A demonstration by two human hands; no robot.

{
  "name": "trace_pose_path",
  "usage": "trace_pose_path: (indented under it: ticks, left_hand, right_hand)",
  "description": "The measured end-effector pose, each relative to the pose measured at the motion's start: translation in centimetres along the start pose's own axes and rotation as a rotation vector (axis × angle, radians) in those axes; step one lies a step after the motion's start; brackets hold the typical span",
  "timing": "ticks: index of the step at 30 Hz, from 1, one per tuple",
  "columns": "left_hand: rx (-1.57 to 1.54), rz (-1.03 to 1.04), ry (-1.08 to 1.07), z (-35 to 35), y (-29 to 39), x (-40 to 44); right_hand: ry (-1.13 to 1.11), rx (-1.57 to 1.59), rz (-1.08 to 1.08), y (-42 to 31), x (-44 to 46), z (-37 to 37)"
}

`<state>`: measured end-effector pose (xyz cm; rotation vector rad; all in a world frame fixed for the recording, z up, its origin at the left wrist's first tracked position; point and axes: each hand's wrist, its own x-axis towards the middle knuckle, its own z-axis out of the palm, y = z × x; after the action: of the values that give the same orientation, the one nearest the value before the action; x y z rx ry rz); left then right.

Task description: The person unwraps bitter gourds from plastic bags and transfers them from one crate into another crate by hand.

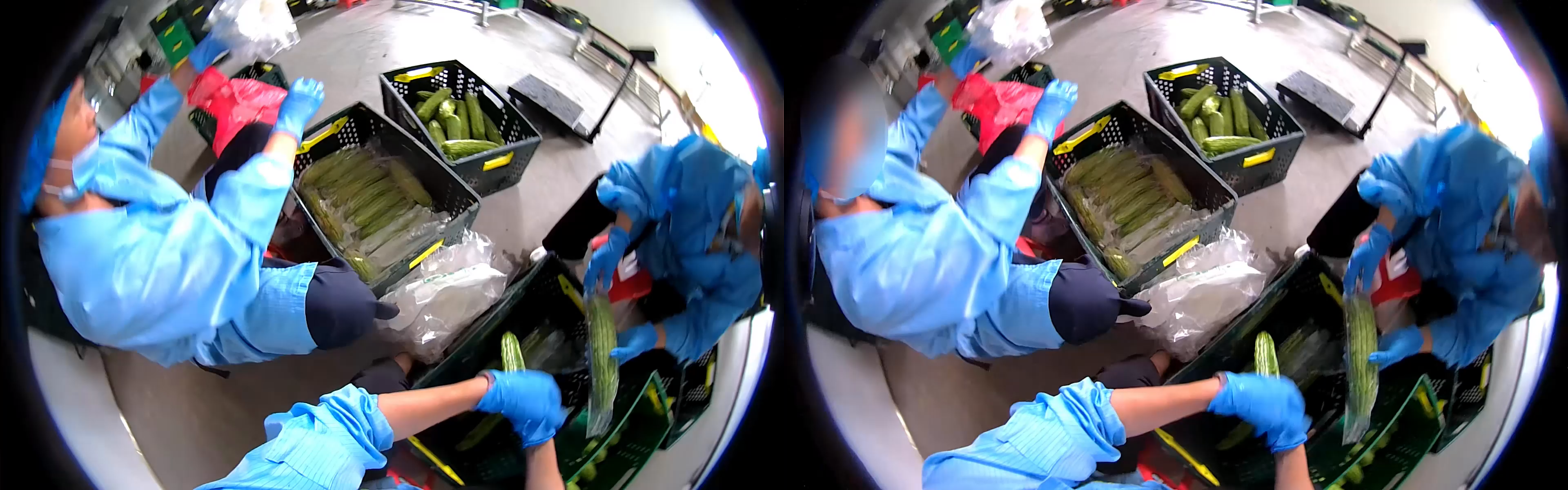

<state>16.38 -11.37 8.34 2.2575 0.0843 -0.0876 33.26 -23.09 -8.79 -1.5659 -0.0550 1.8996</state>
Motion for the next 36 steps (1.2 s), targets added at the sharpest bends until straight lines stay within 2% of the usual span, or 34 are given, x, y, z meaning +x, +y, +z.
trace_pose_path:
  ticks: [1, 3, 4, 5, 6, 8, 9, 10, 11, 13, 14, 15, 16, 17, 18, 19, 20, 21, 22, 24, 25, 26, 28, 29, 30, 32, 33, 34, 36]
  left_hand:
    - [-0.081, -0.056, -0.188, 1.4, 0.5, 0.1]
    - [-0.237, -0.165, -0.555, 5.3, 0.6, 1.8]
    - [-0.314, -0.215, -0.753, 7.5, 0.6, 3.0]
    - [-0.277, -0.277, -0.829, 11.6, -0.6, 5.2]
    - [-0.241, -0.338, -0.912, 14.1, -1.6, 6.8]
    - [0.072, -0.138, -0.355, 13.2, 0.1, 2.0]
    - [0.03, -0.233, -0.308, 12.2, 0.6, 1.3]
    - [0.025, -0.232, -0.28, 12.1, 0.6, 1.7]
    - [0.02, -0.232, -0.26, 12.4, 0.4, 2.5]
    - [0.067, -0.199, -0.206, 14.5, -1.5, 5.7]
    - [0.054, -0.266, -0.206, 15.3, -2.0, 6.9]
    - [0.04, -0.337, -0.204, 15.5, -2.4, 7.4]
    - [0.025, -0.412, -0.2, 15.3, -2.8, 7.8]
    - [0.022, -0.497, -0.274, 13.9, -2.3, 7.6]
    - [0.031, -0.478, -0.308, 14.0, -2.7, 8.0]
    - [0.039, -0.455, -0.344, 14.2, -3.0, 8.3]
    - [0.047, -0.426, -0.382, 14.4, -3.0, 8.6]
    - [0.04, -0.335, -0.299, 11.7, -1.5, 5.2]
    - [0.046, -0.338, -0.291, 12.7, -1.6, 5.9]
    - [0.048, -0.355, -0.271, 15.2, -2.4, 8.2]
    - [0.07, -0.332, -0.223, 14.0, -1.9, 7.6]
    - [0.096, -0.337, -0.261, 12.3, -1.0, 6.0]
    - [0.069, -0.339, -0.29, 11.0, -0.6, 5.3]
    - [0.049, -0.367, -0.286, 9.5, 0.5, 3.8]
    - [0.053, -0.381, -0.334, 9.2, 0.7, 3.9]
    - [0.086, -0.479, -0.476, 10.4, 0.7, 6.2]
    - [0.172, -0.473, -0.406, 7.8, 1.6, 3.9]
    - [0.155, -0.491, -0.339, 8.2, 1.0, 4.2]
    - [-0.056, -0.59, -0.03, 11.0, -1.3, 6.3]
  right_hand:
    - [0.009, -0.031, 0.03, -0.3, 0.1, -0.8]
    - [0.063, -0.203, -0.136, -2.9, -1.0, 0.8]
    - [0.103, -0.327, -0.329, -3.6, -3.1, 3.2]
    - [0.105, -0.467, -0.277, -5.3, -4.1, 4.3]
    - [0.06, -0.517, -0.317, -6.7, -4.4, 5.4]
    - [-0.033, -0.591, -0.443, -10.4, -4.0, 9.3]
    - [-0.056, -0.595, -0.517, -12.8, -3.7, 12.1]
    - [-0.081, -0.594, -0.588, -15.6, -3.5, 15.7]
    - [-0.222, -0.554, -0.63, -18.8, -3.0, 18.3]
    - [-0.283, -0.412, -0.871, -24.7, 1.0, 21.9]
    - [-0.313, -0.307, -0.983, -27.3, 1.1, 24.6]
    - [-0.437, -0.258, -1.04, -30.6, 3.0, 25.7]
    - [-0.405, -0.285, -1.112, -32.5, 3.7, 26.8]
    - [-0.406, -0.35, -1.123, -32.3, 2.9, 27.8]
    - [-0.403, -0.417, -1.133, -31.8, 1.7, 28.9]
    - [-0.562, -0.451, -1.15, -30.0, 1.1, 28.5]
    - [-0.426, -0.534, -1.084, -27.2, -1.1, 29.5]
    - [-0.417, -0.545, -1.0, -24.9, -1.8, 28.7]
    - [-0.447, -0.613, -0.96, -22.6, -1.6, 26.3]
    - [-0.24, -0.813, -0.722, -18.6, -2.7, 22.7]
    - [-0.154, -0.8, -0.678, -16.5, -2.7, 20.3]
    - [-0.12, -0.794, -0.638, -15.0, -2.0, 16.2]
    - [0.033, -0.612, -0.565, -11.7, -0.7, 8.5]
    - [0.085, -0.36, -0.461, -9.7, -0.3, 4.7]
    - [0.163, -0.31, -0.387, -7.7, 0.8, 0.2]
    - [0.323, -0.292, -0.243, -3.8, 0.5, -3.4]
    - [0.314, -0.293, -0.152, -2.6, 0.4, -4.6]
    - [0.225, -0.341, -0.17, -1.4, 1.6, -5.8]
    - [0.248, -0.843, -0.377, -1.5, 0.8, -2.9]
